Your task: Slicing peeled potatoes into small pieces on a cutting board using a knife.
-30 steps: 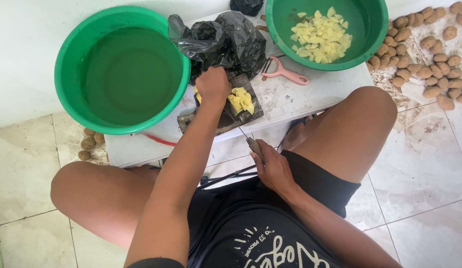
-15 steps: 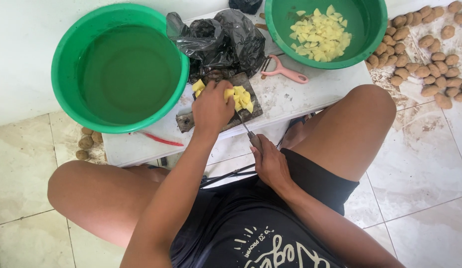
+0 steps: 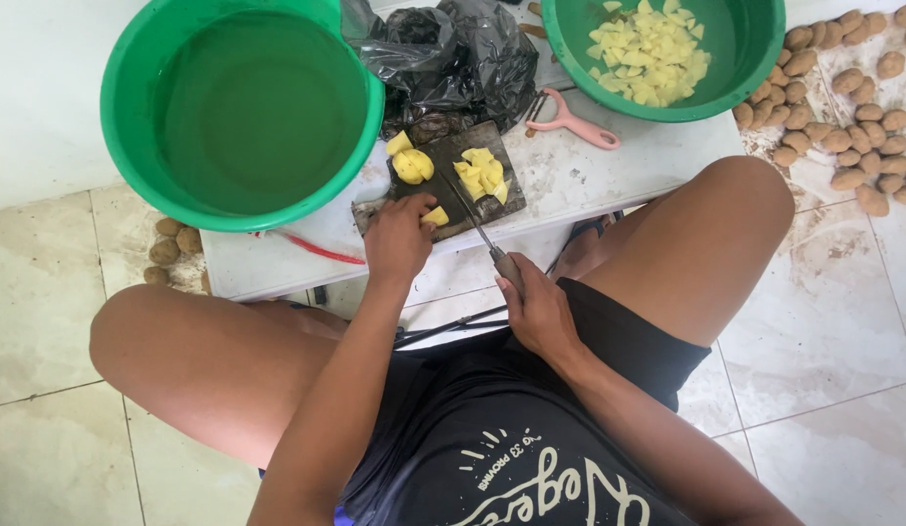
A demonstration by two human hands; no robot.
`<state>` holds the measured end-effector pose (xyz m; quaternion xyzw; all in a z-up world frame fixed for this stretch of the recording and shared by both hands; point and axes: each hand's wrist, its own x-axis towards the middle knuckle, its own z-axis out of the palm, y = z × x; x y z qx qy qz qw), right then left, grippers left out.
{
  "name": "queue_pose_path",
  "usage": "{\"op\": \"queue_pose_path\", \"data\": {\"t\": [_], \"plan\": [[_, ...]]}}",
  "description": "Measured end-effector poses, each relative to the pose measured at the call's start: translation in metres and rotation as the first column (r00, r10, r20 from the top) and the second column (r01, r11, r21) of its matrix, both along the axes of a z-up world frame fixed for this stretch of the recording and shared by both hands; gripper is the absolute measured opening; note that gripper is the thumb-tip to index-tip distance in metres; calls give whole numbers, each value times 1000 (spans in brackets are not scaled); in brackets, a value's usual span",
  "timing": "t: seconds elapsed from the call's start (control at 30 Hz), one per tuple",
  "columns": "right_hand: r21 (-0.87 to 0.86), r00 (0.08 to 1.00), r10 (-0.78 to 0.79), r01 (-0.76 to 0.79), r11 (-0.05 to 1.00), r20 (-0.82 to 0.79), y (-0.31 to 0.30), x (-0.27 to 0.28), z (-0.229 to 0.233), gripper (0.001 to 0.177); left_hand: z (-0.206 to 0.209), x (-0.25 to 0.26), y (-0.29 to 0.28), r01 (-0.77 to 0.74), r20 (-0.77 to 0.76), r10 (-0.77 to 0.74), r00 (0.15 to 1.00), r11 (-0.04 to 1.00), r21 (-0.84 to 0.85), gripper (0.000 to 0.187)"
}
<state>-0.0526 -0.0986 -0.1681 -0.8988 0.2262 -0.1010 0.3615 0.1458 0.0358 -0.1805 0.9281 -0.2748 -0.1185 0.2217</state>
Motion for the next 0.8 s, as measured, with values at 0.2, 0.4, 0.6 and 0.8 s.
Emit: {"op": "queue_pose_path", "data": {"t": [0.2,0.4,0.6,0.8], "plan": [[17,1000,-16,15,1000,21,2,1,7,46,-21,1,7,45,43,-36,998,969,-242,23],[60,997,-2,-2,998,72,2,0,8,45,-30,-5,-1,2,134,43,990,947,-321,18],[83,996,9,-16,996,88,4,0,6,45,-32,-9,-10,-38,189,111,976,934,-355,21],[52,997,49,-53,997,65,5,0,3,47,-38,-9,-14,-81,221,176,959,920,-384,20]]}}
